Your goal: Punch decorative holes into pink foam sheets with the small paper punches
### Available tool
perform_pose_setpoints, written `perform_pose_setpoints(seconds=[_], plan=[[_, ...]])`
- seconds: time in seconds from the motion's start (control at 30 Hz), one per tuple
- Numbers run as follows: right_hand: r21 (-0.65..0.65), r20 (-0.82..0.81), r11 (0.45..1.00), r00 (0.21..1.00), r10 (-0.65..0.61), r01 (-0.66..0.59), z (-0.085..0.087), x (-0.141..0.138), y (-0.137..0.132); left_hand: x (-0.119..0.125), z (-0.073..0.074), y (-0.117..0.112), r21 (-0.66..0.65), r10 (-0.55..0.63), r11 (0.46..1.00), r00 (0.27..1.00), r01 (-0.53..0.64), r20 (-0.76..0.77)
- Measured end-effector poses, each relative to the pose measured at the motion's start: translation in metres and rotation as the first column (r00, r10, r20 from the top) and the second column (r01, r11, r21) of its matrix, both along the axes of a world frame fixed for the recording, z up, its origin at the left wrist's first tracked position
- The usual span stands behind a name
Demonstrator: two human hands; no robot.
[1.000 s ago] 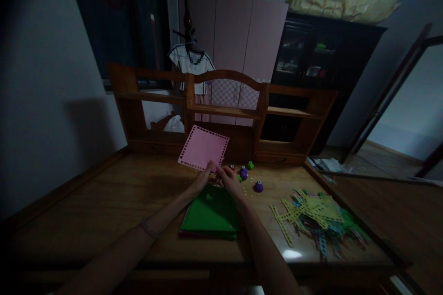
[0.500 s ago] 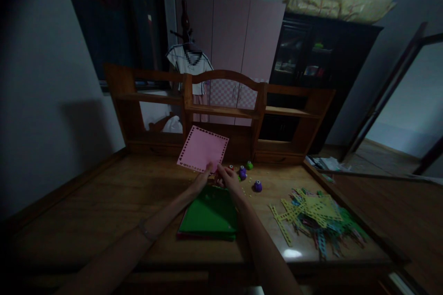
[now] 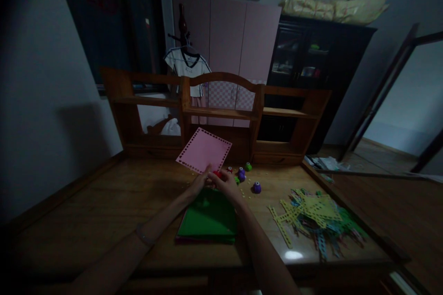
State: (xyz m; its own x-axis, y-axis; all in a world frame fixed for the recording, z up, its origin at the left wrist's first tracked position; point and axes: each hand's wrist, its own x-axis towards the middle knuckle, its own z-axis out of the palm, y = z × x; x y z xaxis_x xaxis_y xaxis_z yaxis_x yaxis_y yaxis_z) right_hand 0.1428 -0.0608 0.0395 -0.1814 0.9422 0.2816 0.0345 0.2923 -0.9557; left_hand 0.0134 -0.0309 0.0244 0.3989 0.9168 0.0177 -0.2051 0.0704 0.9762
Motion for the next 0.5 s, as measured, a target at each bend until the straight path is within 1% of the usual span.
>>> perform_pose_setpoints(seconds=[0.13,0.27,0.4,0.5], plan=[[0.041,-0.031,0.999,0.999,-0.029,0.03,-0.0003,-0.0039,-0.0015,-0.0015,0.0008,-0.0008,0.031,0.003,1.0,1.0,-0.002,-0.014],[0.067,-0.021,0.997,0.999,-0.039,0.041,-0.0007,-0.0043,-0.0009,-0.0023,0.0019,-0.0029,0.05,0.006,0.999,1.0,-0.005,-0.01],[0.069,0.001,0.996,0.999,-0.051,0.051,-0.0003,-0.0034,-0.0012,-0.003,0.0043,-0.0049,0.042,0.022,0.999,0.999,-0.021,-0.034],[0.078,0.004,0.996,0.999,-0.04,0.04,0.0001,-0.0023,-0.002,-0.0037,0.0077,-0.0069,0.035,0.012,0.999,0.999,-0.011,-0.032]])
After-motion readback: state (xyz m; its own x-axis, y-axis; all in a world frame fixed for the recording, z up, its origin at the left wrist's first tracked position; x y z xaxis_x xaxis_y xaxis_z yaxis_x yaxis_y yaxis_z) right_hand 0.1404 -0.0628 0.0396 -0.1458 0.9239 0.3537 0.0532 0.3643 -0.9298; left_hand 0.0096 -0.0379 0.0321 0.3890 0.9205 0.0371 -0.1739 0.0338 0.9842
